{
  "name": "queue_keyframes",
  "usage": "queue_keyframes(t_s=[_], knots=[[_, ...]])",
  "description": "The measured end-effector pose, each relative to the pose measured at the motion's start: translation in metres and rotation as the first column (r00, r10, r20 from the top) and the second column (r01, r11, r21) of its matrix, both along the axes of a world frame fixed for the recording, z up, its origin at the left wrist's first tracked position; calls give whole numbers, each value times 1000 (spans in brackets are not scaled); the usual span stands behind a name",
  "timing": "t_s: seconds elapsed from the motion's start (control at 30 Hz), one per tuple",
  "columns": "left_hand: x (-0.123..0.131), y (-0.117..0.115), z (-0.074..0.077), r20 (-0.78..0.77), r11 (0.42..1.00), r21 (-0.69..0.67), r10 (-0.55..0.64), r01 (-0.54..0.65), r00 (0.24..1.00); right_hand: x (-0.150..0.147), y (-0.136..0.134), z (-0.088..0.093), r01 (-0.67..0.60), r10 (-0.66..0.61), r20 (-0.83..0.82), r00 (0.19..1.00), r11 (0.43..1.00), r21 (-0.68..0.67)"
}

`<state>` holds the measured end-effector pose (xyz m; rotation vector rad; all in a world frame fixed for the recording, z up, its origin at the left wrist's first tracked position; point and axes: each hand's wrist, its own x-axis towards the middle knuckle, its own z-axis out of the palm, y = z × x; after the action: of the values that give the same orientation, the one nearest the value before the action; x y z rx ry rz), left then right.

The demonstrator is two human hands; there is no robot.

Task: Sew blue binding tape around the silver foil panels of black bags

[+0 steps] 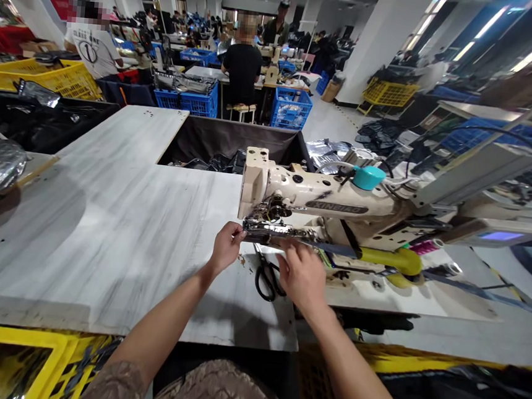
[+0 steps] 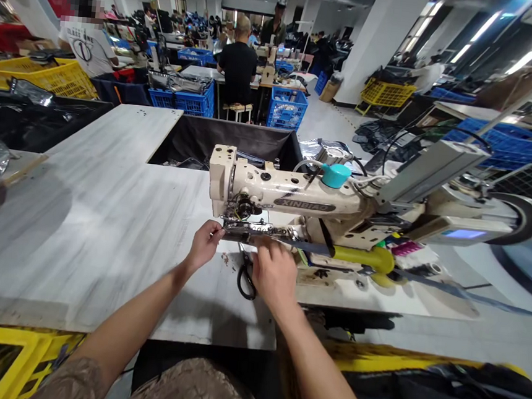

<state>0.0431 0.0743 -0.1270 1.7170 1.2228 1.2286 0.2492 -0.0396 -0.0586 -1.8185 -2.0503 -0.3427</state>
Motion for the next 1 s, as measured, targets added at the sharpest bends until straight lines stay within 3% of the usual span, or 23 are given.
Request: queue_keyframes(t_s=[0.07,0.17,0.23,0.33,0.43,0.57,0.87,0.93,1.0], knots=[[-1,0,1,2,1000,-6,0,0,1000,15,11,23,4,-8,69,998,998,63],[-2,0,1,8,1000,-10,-5,5,1000,38,22,34,83,-78,153,985,996,-27],[-1,-1,1,11,1000,-10,-5,5,1000,45,27,31,166,-151,168,974,983,-75],[0,-1,-1,10,1000,-11,10,-10,1000,41,36,26,220,-214,131,968,975,-30],[0,-1,-2,1,1000,-10,15,-15,1000,27,48,28,189,-191,81,978,981,35],[-1,0,-1,-6,1000,-5,11,-12,1000,17,57,35,132,-133,71,989,991,17],[0,0,-2,8,999,-32,13,-13,1000,36,37,15,221,-214,56,975,943,-247],[-1,-1,-1,17,999,-35,11,-10,1000,39,35,13,233,-228,50,972,940,-250],[-1,-2,1,29,999,-36,4,-3,1000,39,30,12,198,-198,13,980,968,-156]])
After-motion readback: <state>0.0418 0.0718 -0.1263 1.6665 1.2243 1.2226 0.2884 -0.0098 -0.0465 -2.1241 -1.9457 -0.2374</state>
